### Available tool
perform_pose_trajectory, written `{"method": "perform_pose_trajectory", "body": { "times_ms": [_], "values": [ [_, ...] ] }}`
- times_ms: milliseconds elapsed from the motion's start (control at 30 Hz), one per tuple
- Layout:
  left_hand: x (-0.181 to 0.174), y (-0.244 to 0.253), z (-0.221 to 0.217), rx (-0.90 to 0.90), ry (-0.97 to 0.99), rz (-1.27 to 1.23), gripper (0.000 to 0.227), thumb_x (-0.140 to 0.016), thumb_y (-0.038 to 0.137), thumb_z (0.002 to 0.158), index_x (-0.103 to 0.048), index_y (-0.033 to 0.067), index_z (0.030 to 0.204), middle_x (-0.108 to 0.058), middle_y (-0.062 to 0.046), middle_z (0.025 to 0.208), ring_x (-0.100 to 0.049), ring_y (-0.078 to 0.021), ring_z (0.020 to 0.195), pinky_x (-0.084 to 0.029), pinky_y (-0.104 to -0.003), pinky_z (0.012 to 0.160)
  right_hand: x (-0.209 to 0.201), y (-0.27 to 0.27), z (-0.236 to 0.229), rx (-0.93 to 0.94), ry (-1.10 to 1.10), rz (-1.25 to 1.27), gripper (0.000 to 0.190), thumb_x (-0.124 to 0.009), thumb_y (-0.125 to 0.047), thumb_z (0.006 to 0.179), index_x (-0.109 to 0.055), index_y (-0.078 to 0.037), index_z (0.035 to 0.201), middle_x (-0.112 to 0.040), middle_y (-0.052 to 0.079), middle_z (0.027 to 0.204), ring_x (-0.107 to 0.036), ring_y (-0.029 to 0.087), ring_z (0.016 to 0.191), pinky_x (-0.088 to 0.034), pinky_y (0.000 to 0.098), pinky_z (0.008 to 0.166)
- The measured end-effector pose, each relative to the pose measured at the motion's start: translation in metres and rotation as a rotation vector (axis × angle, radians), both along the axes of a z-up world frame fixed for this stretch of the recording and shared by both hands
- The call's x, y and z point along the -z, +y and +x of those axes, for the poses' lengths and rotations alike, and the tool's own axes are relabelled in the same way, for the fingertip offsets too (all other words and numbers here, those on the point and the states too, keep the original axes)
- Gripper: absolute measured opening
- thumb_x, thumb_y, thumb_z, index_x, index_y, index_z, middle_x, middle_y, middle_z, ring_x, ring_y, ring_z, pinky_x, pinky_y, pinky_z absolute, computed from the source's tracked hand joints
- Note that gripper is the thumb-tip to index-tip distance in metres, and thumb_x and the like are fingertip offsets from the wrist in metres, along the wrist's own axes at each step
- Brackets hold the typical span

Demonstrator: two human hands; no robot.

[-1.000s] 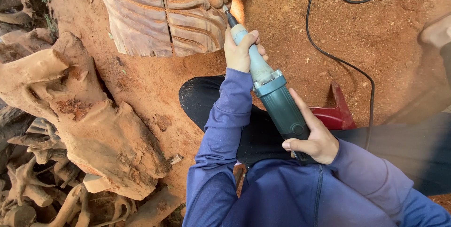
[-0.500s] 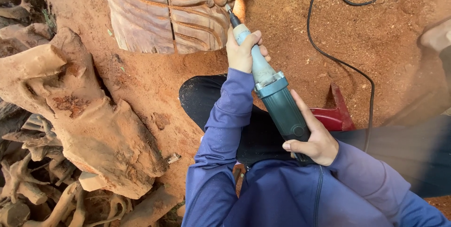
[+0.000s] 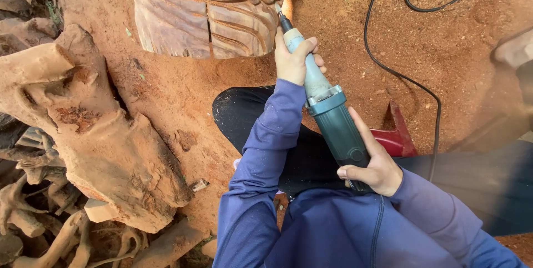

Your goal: Using a rotary tool to sand and refine the details of a large wooden sculpture.

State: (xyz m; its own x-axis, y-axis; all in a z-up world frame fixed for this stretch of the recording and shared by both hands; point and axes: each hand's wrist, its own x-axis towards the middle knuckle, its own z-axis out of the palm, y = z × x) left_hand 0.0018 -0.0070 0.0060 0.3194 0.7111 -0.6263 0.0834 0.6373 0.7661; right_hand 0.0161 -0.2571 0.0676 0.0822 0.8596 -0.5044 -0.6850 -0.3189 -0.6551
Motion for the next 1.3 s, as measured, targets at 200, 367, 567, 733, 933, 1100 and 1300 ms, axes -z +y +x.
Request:
{"method": "perform_pose_trajectory", "body": {
  "times_ms": [200, 367, 567, 733, 933, 1100, 1300],
  "values": [
    [0.020, -0.001, -0.010, 0.000, -0.118, 0.071, 0.106, -0.073, -0.002, 0.081, -0.003, 0.0014, 0.161, -0.066, -0.022, 0.071, -0.067, -0.0303, 0.043, -0.064, -0.046, 0.033, 0.020, -0.008, -0.016, 0.182, -0.089, 0.027, 0.122, -0.082, 0.006, 0.058, -0.027, -0.023, 0.163, -0.076, 0.020, 0.081, -0.079, 0.024, 0.052, -0.067, 0.0288, 0.034],
    [0.022, 0.001, -0.010, -0.005, -0.123, 0.056, 0.107, -0.073, -0.001, 0.081, -0.002, 0.0006, 0.161, -0.065, -0.022, 0.071, -0.067, -0.0301, 0.043, -0.064, -0.047, 0.035, 0.008, 0.000, -0.010, 0.177, -0.100, 0.018, 0.122, -0.082, 0.005, 0.057, -0.027, -0.023, 0.162, -0.076, 0.021, 0.077, -0.079, 0.024, 0.051, -0.068, 0.0288, 0.034],
    [0.020, -0.001, -0.009, 0.003, -0.088, 0.057, 0.106, -0.072, -0.001, 0.082, -0.001, 0.0013, 0.162, -0.065, -0.023, 0.073, -0.067, -0.0296, 0.045, -0.065, -0.047, 0.036, 0.016, -0.004, -0.012, 0.172, -0.094, -0.013, 0.123, -0.083, 0.006, 0.056, -0.028, -0.023, 0.162, -0.075, 0.022, 0.075, -0.078, 0.027, 0.050, -0.068, 0.0322, 0.033],
    [0.022, -0.004, -0.011, 0.021, -0.059, 0.064, 0.107, -0.072, 0.001, 0.083, -0.001, 0.0012, 0.162, -0.067, -0.021, 0.074, -0.068, -0.0276, 0.047, -0.066, -0.045, 0.038, 0.018, -0.006, -0.015, 0.190, -0.039, -0.014, 0.122, -0.082, 0.007, 0.058, -0.027, -0.024, 0.162, -0.074, 0.024, 0.074, -0.078, 0.029, 0.050, -0.067, 0.0344, 0.032],
    [0.019, -0.002, -0.012, 0.020, -0.084, 0.056, 0.108, -0.072, 0.000, 0.081, 0.000, 0.0025, 0.162, -0.065, -0.021, 0.070, -0.067, -0.0294, 0.044, -0.065, -0.047, 0.036, 0.014, -0.006, -0.019, 0.184, -0.069, -0.039, 0.123, -0.082, 0.006, 0.058, -0.026, -0.025, 0.163, -0.073, 0.023, 0.073, -0.078, 0.028, 0.051, -0.067, 0.0332, 0.033],
    [0.017, -0.003, -0.011, 0.011, -0.090, 0.034, 0.108, -0.073, 0.001, 0.080, -0.001, 0.0023, 0.162, -0.065, -0.020, 0.069, -0.067, -0.0278, 0.044, -0.065, -0.046, 0.036, 0.002, 0.002, -0.013, 0.168, -0.106, -0.046, 0.123, -0.083, 0.004, 0.057, -0.027, -0.025, 0.162, -0.073, 0.022, 0.074, -0.078, 0.028, 0.050, -0.067, 0.0328, 0.033],
    [0.024, 0.000, -0.011, 0.009, -0.099, 0.027, 0.109, -0.073, 0.000, 0.079, -0.001, 0.0006, 0.161, -0.065, -0.021, 0.067, -0.066, -0.0289, 0.044, -0.064, -0.047, 0.036, -0.007, 0.007, -0.008, 0.142, -0.145, -0.053, 0.124, -0.084, 0.003, 0.056, -0.027, -0.026, 0.163, -0.073, 0.022, 0.075, -0.077, 0.027, 0.049, -0.066, 0.0313, 0.033]
  ]
}}
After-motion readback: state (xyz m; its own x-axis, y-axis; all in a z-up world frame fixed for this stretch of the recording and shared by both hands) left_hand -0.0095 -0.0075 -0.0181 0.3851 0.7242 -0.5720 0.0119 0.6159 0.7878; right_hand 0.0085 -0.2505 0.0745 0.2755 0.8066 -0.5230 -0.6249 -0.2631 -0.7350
